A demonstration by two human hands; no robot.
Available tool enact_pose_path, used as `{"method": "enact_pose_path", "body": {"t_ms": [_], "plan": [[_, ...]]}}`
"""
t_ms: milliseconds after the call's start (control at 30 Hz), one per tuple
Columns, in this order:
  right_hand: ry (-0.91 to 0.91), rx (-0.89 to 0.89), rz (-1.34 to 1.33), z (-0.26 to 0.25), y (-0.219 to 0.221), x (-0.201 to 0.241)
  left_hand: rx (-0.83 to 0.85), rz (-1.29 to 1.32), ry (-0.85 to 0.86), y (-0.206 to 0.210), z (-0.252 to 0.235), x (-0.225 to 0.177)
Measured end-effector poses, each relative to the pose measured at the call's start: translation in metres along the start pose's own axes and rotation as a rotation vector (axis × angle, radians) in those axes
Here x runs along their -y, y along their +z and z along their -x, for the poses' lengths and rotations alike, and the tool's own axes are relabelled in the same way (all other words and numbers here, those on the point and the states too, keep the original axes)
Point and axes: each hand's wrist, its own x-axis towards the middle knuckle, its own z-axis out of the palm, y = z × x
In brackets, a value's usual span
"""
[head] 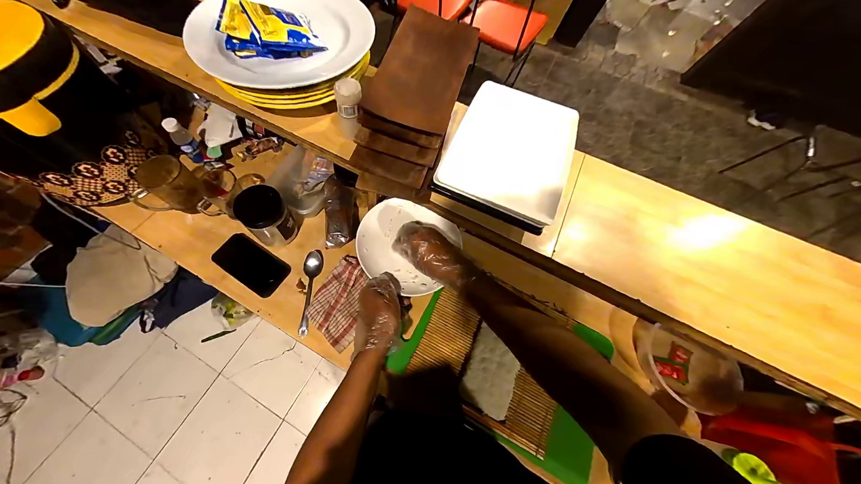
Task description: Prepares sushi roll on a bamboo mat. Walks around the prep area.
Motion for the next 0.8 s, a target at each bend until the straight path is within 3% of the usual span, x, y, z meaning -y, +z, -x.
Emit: {"method": "enact_pose_path", "body": {"t_ms": [100, 167, 400, 567, 700, 800], "plan": [[-0.043, 0.113, -0.04, 0.013, -0.013, -0.006, 0.018, 0.01, -0.004, -0.002, 0.0, 0.0], [-0.014, 0.111, -0.149, 0.029, -0.02, -0.005, 0.029, 0.024, 0.003, -0.003, -0.001, 0.003], [-0.007, 0.026, -0.126, 0.036, -0.002, -0.022, 0.041, 0.062, 0.011, -0.004, 0.001, 0.002], [0.169, 0.248, -0.161, 0.04, -0.034, -0.003, 0.049, 0.041, 0.024, -0.006, 0.003, 0.0], [0.016, 0.068, -0.144, 0.051, -0.005, -0.008, 0.03, 0.056, -0.016, -0.002, 0.005, -0.005], [-0.019, 0.088, 0.003, 0.049, -0.003, 0.005, 0.021, 0.063, -0.008, 0.001, 0.005, -0.003]]}}
